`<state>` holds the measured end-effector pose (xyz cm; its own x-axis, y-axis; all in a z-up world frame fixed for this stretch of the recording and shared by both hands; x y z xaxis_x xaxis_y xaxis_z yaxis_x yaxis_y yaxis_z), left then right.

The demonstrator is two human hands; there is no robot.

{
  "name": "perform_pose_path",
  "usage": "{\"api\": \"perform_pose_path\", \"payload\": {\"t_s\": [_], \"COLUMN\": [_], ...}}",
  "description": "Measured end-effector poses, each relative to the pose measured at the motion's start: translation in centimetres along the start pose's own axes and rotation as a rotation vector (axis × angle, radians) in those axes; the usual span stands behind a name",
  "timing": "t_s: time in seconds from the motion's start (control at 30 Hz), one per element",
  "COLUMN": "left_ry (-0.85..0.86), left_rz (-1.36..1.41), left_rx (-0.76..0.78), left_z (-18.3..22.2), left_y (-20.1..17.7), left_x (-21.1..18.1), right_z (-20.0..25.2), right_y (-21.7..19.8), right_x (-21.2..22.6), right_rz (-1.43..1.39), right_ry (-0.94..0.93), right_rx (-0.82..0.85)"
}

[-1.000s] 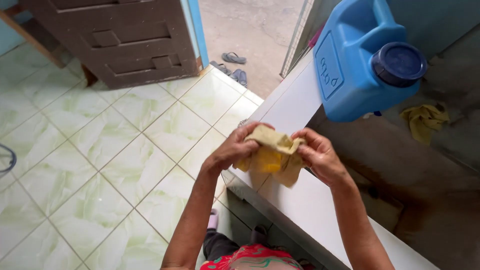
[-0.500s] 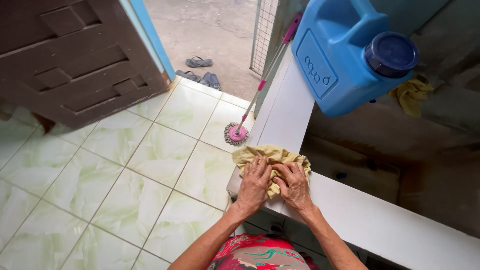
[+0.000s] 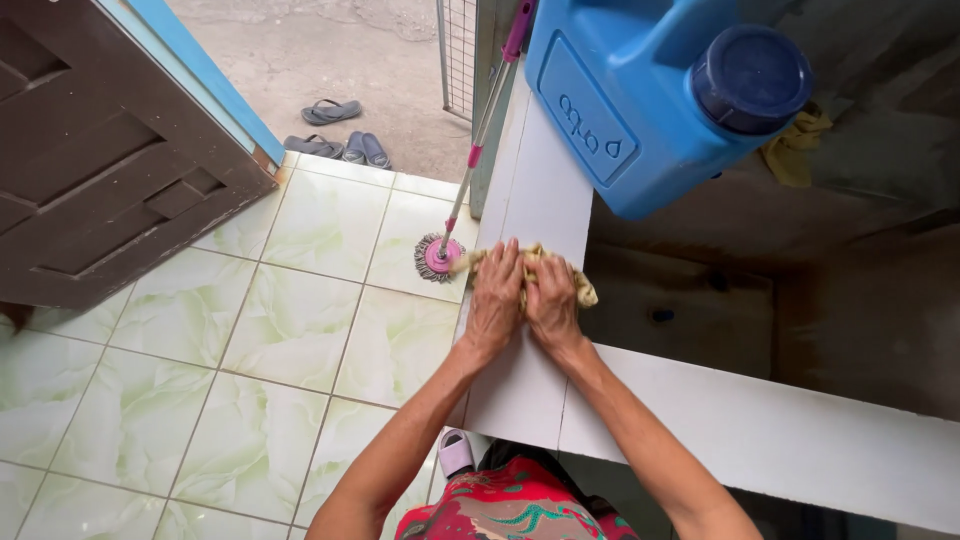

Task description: Cleaning the floor with a mop and wiping down industrial water filtration equipment with a cloth.

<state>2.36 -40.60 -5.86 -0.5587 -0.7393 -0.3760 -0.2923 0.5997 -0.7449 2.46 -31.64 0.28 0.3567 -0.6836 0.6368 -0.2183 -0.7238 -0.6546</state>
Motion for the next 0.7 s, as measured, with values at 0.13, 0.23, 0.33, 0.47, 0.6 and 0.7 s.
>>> {"api": "perform_pose_path", "payload": {"t_s": [0.13,0.23,0.33,0.47,0.6,0.7], "left_ry": [0.016,0.039,-0.002,-0.177,-0.196,-0.185], "left_rz": [-0.064,-0.152,-0.267,-0.233,-0.049,0.027], "left_rx": [-0.013,-0.048,-0.08,-0.09,-0.142,-0.03], "left_z": [-4.9,-8.9,-13.1,-13.9,-13.5,-11.9], "left_y": [3.2,3.7,1.5,0.7,0.8,1.5], "left_x": [5.8,8.9,10.3,12.0,13.5,13.8], "right_z": [-6.3,-10.6,-14.6,-15.9,-15.5,-13.7], "right_y": [2.7,4.4,6.3,7.2,7.3,7.4], "right_x": [-2.0,-3.4,-4.9,-5.6,-5.7,-4.9], "right_rz": [0.005,0.003,0.007,0.027,0.084,0.155], "right_ry": [-0.046,-0.071,-0.083,-0.025,0.053,0.123], "right_rx": [-0.045,-0.078,-0.11,-0.152,-0.104,-0.01]}}
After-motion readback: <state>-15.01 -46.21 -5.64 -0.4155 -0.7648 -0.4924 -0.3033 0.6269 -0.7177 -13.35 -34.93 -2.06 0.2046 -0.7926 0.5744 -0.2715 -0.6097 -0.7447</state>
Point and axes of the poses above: each hand's wrist, its own z-axis away from the middle knuckle, its own y-axis out of the palm, x = y × z, the point moved 8 cm from there along -z, towards the middle knuckle, and after that the axes turned 13 degrees about y, right-handed, at the moved point
